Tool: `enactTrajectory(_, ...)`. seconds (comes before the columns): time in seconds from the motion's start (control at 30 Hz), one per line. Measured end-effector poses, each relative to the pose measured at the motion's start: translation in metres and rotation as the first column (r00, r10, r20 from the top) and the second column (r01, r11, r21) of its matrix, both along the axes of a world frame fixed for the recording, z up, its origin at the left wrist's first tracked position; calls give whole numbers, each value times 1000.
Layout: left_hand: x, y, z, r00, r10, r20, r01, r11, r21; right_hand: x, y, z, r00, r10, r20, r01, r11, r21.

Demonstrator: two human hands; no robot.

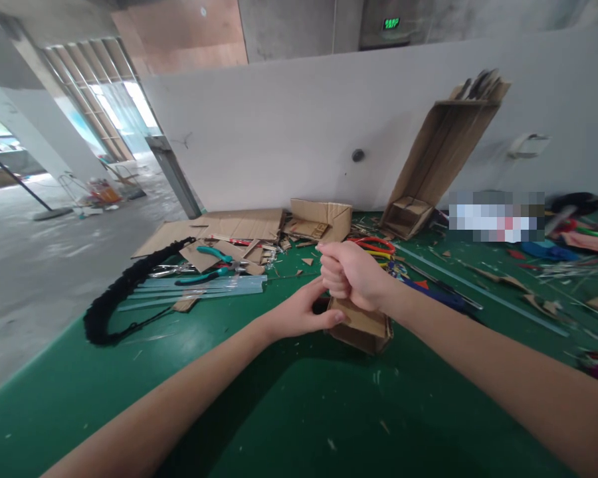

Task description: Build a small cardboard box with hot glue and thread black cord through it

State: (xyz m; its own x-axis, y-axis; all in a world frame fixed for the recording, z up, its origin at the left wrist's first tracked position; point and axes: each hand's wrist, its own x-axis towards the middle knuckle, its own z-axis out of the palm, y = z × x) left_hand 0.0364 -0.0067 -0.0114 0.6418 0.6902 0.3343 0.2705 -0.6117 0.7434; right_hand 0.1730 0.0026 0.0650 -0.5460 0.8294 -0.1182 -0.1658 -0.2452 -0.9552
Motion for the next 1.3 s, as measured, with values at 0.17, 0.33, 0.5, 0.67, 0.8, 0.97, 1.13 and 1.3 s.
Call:
enactTrajectory(0.17,1,0,-2,999,37,2,-37,999,-24,-9,0,-8,975,-165,-147,177,982,67)
enactTrajectory(0.33,1,0,-2,1000,15,12,-14,1000,-21,-5,-1,-7,990,-106,-89,113,990,79)
enactTrajectory(0.5,2,1,-4,999,-6,39,7,1000,-25,3,-4,-4,997,-58,-50,60,997,40)
enactTrajectory(0.67,2,-3,-5,994,20,107,-17,999,-31,14,-7,16,973,-60,-224,92,987,132)
enactTrajectory(0.8,1,-9,0,982,107,156,-116,992,53,36,-13,47,932,-110,-346,249,888,386)
enactTrajectory(0.97,-3,-13,25,991,127,-34,-105,917,386,64,-13,64,895,-447,4,232,471,851)
enactTrajectory(1.13,-4,-16,47,987,74,-145,41,749,662,76,7,45,688,-478,546,-226,573,787)
enactTrajectory(1.3,-5,-19,50,967,95,-236,116,662,741,78,26,19,652,-181,737,-415,728,546)
